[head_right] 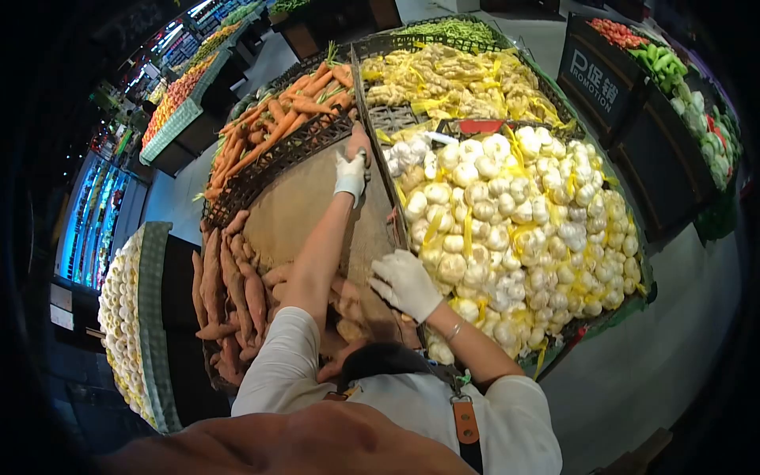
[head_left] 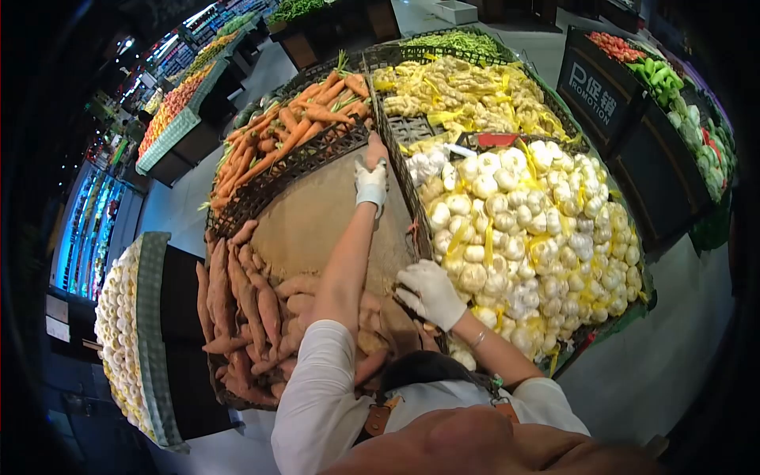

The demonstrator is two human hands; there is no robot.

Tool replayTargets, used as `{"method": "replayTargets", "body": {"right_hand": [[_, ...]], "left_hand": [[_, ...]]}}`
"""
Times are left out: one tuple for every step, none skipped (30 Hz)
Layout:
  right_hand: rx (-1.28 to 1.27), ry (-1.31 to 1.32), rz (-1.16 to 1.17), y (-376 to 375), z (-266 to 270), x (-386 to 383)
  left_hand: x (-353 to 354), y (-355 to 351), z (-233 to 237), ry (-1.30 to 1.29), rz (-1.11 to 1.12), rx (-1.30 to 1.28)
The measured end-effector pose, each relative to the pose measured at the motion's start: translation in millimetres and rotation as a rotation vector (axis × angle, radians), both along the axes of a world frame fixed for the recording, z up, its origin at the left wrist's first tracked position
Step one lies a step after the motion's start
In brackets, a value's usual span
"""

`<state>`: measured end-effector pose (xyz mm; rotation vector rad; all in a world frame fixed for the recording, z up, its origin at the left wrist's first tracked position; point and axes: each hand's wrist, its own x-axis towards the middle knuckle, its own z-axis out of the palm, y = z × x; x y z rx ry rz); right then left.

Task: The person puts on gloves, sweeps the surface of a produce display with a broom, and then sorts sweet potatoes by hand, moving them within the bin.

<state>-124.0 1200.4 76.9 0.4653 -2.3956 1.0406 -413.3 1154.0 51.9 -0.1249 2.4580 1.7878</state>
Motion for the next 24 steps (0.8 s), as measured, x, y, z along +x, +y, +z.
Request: {"method": "replayTargets", "body": {"right_hand": [[-0.043, 0.079, -0.028, -1.2, -0.5, -1.1], [-0.041, 0.040, -0.005, 0.9, 1.5, -1.0], [-0.041, -0.005, 0.020, 2.7, 2.3, -1.6], [-0.040, -0.001, 0.021, 3.0, 0.3, -4.6], [-0.043, 0.000, 0.023, 1.8, -1.4, -6.1], [-0.048, 0.000, 0.025, -1.0, -2.7, -5.2], [-0.021, -0.042, 0.028, -2.7, -3.1, -3.4], [0.015, -0.078, 0.032, -1.5, -2.0, -2.4], [0.058, -0.106, 0.034, 0.6, 1.0, -2.1], [0.039, -0.061, 0.017, -0.4, -2.4, -2.4], [0.045, -0.053, 0.013, -1.1, -2.5, -1.3], [0.052, -0.043, 0.005, -1.6, -1.0, 0.3], [0.059, -0.033, -0.003, -1.6, 1.2, 2.0], [0.081, -0.042, -0.011, -1.8, 3.8, 3.8], [0.048, -0.014, -0.028, -3.1, 6.1, 5.0], [0.014, 0.012, -0.038, -5.9, 7.4, 6.8], [-0.021, 0.037, -0.044, -8.3, 6.5, 8.9], [-0.078, -0.114, -0.033, -9.9, 1.2, 10.1], [-0.316, -0.126, -0.044, -17.5, -10.0, 10.4], [-0.557, -0.140, -0.055, -30.4, -23.4, 11.8], [-0.799, -0.152, -0.066, -38.7, -28.6, 15.8], [-0.906, -0.231, 0.004, -39.5, -18.7, 22.6], [-1.128, -0.360, 0.083, -42.9, -12.2, 26.2], [-1.349, -0.496, 0.166, -49.4, -6.6, 30.1]], "left_hand": [[-4.6, 5.9, -1.0, 0.080, -0.038, -0.237], [-8.6, 10.7, -0.7, 0.156, -0.073, -0.474], [-12.0, 12.8, -1.0, 0.173, -0.095, -0.488], [-13.8, 11.0, -1.9, 0.187, -0.116, -0.506], [-13.6, 6.8, -3.7, 0.198, -0.137, -0.527], [-12.3, 3.3, 2.0, 0.150, -0.175, -0.561], [-15.9, -2.2, -0.5, 0.131, -0.214, -0.545], [-21.7, -6.5, -2.3, 0.120, -0.250, -0.521], [-26.7, -8.4, -1.7, 0.117, -0.285, -0.492], [-28.0, -8.3, -1.3, 0.084, -0.282, -0.492], [-25.7, -8.1, -0.4, 0.073, -0.241, -0.464], [-20.5, -8.2, -0.2, 0.063, -0.205, -0.435], [-13.9, -8.3, -0.4, 0.053, -0.170, -0.404], [6.6, -10.4, 13.0, 0.045, -0.159, -0.348], [8.2, -20.1, -3.8, 0.170, -0.184, -0.312], [23.2, -27.0, -7.9, 0.215, -0.177, -0.283], [40.5, -35.9, -10.5, 0.258, -0.166, -0.255], [58.0, -45.9, -11.9, 0.310, -0.180, -0.207], [76.2, -57.1, -14.0, 0.360, -0.193, -0.161], [95.7, -69.2, -18.1, 0.407, -0.206, -0.116], [120.4, -81.3, -15.3, 0.220, -0.249, 0.082], [150.5, -93.5, -5.4, 0.031, -0.292, 0.277], [178.1, -104.4, 3.0, -0.164, -0.334, 0.470], [203.4, -113.5, 6.8, -0.167, -0.366, 0.506]]}}
